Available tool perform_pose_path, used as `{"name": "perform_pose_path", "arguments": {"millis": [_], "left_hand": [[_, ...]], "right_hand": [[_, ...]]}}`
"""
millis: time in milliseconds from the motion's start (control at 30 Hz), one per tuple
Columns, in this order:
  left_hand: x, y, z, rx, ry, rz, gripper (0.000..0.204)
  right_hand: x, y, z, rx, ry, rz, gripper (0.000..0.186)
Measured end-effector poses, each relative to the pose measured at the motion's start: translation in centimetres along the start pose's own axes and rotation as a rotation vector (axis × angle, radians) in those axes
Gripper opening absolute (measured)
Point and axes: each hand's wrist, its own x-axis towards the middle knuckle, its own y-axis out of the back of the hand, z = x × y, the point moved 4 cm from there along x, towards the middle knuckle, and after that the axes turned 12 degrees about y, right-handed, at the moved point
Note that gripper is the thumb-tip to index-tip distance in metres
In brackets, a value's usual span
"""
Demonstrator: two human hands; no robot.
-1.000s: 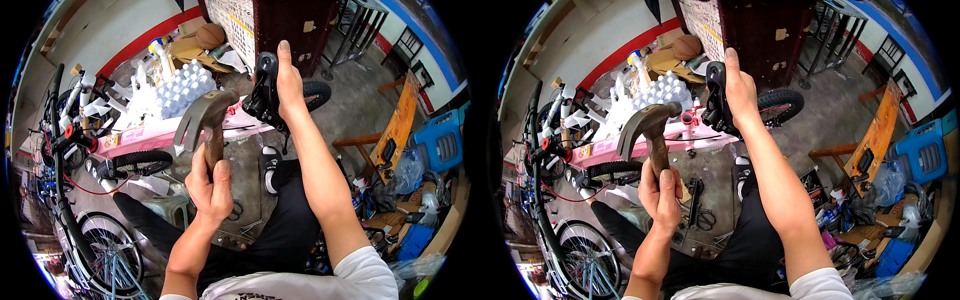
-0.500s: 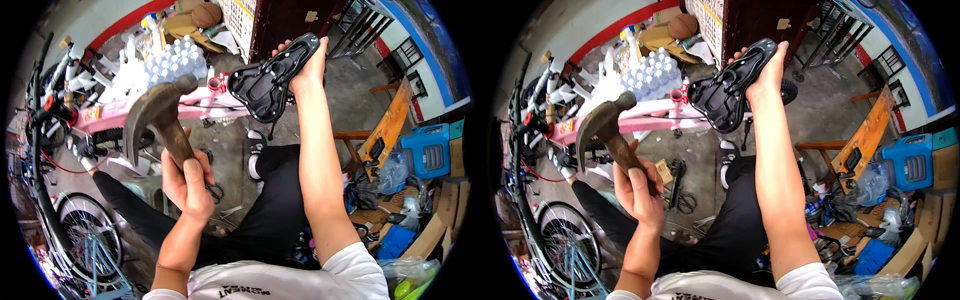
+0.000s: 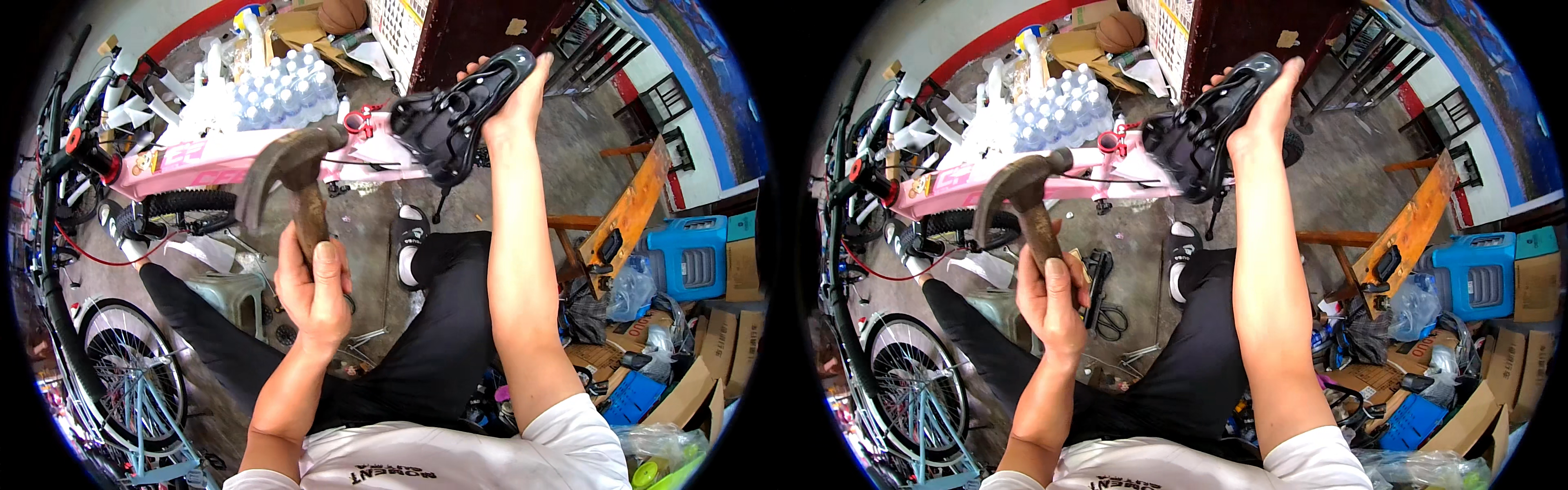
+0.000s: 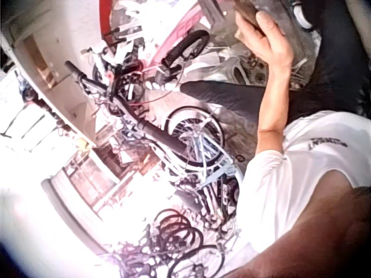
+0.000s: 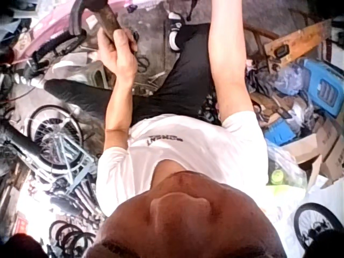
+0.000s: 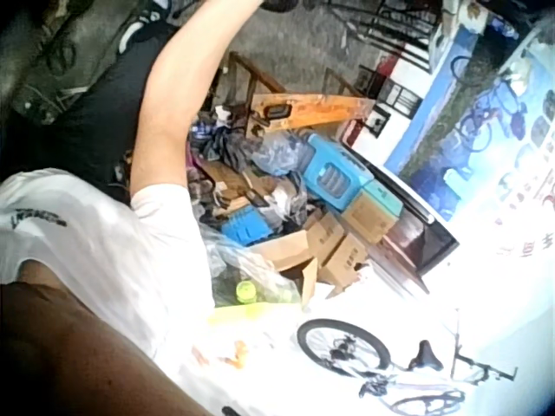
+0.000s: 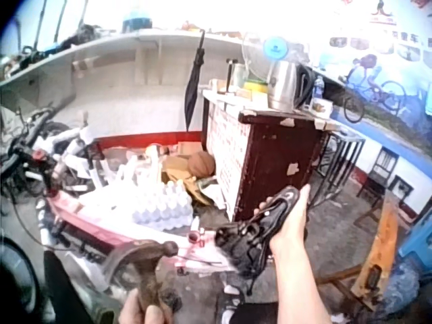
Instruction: The person unwraps a bicycle seat from bubble wrap, removes a small component from the seat post using a wrench, and kemudian strikes the underside of the seat with a hammer before reattaching the seat post.
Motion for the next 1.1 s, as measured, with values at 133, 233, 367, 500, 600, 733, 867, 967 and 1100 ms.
{"name": "perform_pose_path", "arguments": {"millis": [133, 233, 367, 500, 600, 733, 867, 967, 1100], "left_hand": [[0.9, -0.8, 0.4, 0.068, 0.050, -0.047, 0.046], [1.6, -1.5, 1.9, 0.097, -0.014, -0.057, 0.045], [2.2, -2.5, 2.1, 0.063, -0.191, -0.068, 0.043], [4.0, -4.0, -0.7, 0.402, 0.101, -0.171, 0.038], [2.7, -3.1, 0.3, 0.267, -0.077, -0.055, 0.037], [2.1, -2.8, 2.3, 0.032, -0.336, -0.037, 0.041], [3.9, -3.3, -0.9, 0.533, -0.198, -0.180, 0.042], [2.4, -3.3, 0.1, 0.213, -0.134, -0.070, 0.038], [0.7, -2.2, 3.0, -0.088, -0.302, 0.024, 0.052]], "right_hand": [[-0.2, 0.4, -0.2, -0.641, 0.333, -0.198, 0.087], [-2.6, -1.5, -0.2, -0.388, 0.229, -0.232, 0.087], [-2.9, -2.2, 0.6, -0.327, 0.182, -0.247, 0.086], [-1.1, -0.7, 1.4, -0.471, 0.269, -0.231, 0.085], [-0.9, -0.8, 1.2, -0.542, 0.293, -0.239, 0.084], [-2.7, -2.5, 1.0, -0.329, 0.219, -0.308, 0.084], [-2.9, -2.6, 1.2, -0.310, 0.187, -0.313, 0.083], [-1.5, -1.6, 1.3, -0.327, 0.130, -0.243, 0.083], [-1.1, -1.6, 1.5, 0.005, -0.089, -0.097, 0.087]]}}
